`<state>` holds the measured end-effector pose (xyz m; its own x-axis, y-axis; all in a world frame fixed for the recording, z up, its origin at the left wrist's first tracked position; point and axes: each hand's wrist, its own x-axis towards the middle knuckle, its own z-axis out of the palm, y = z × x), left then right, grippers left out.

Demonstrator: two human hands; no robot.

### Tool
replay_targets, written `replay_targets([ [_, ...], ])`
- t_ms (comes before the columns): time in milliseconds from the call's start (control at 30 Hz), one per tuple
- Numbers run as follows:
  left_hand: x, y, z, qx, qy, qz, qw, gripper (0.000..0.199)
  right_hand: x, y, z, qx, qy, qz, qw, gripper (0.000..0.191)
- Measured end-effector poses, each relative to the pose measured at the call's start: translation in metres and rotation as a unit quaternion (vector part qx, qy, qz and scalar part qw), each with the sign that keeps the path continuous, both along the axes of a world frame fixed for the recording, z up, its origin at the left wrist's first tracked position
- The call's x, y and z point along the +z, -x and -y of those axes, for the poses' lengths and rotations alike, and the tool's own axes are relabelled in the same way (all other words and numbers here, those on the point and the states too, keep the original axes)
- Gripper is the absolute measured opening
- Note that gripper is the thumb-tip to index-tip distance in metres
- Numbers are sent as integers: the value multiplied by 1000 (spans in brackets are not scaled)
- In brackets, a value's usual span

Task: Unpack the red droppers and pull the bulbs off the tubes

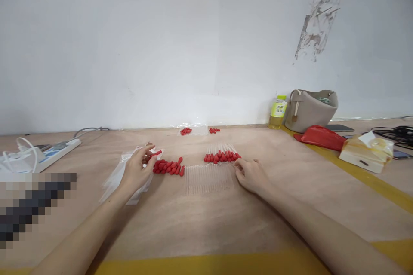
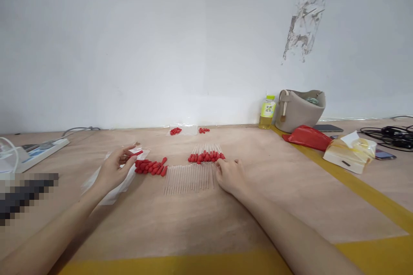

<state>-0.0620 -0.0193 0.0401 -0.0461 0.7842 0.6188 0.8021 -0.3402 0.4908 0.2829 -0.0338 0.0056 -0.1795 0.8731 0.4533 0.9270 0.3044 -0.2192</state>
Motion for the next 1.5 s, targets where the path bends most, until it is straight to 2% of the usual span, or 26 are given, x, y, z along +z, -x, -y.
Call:
replay_targets([
  [133,-1,-1,-1,16,13,-25,999,35,-6,7,3,30,1,-17,999,19],
  [233,3,-4,-11,6,24,-71,997,33,-6,9,4,47,10,-39,998,17],
  [333,11,-7,-27,-8,67,-142,988,30,-8,7,1,59,16,-67,996,17],
  [467,18,-12,-48,11,143,-208,968,25,-12,6,-4,69,7,-89,994,20],
  [600,15,-16,-60,32,191,-206,959,25,-15,5,-6,78,6,-96,992,23],
  [767,13,-15,-66,24,225,-202,953,31,-16,5,-8,84,-4,-94,992,23],
  [900,16,-13,-67,30,233,-197,952,39,-18,4,-9,77,-13,-88,993,24],
  [1033,21,-18,-64,34,223,-194,955,39,-21,4,-11,76,-14,-92,993,25],
  [1133,23,-34,-58,20,207,-197,958,33,-23,5,-13,80,-8,-99,992,26],
  [1267,23,-70,-51,-29,208,-216,954,22,-25,4,-14,89,2,-104,991,30],
  [1367,23,-99,-50,-50,232,-223,945,19,-26,3,-14,97,15,-106,990,32],
  [1500,21,-129,-53,-37,295,-221,929,23,-25,3,-15,98,29,-131,986,32],
])
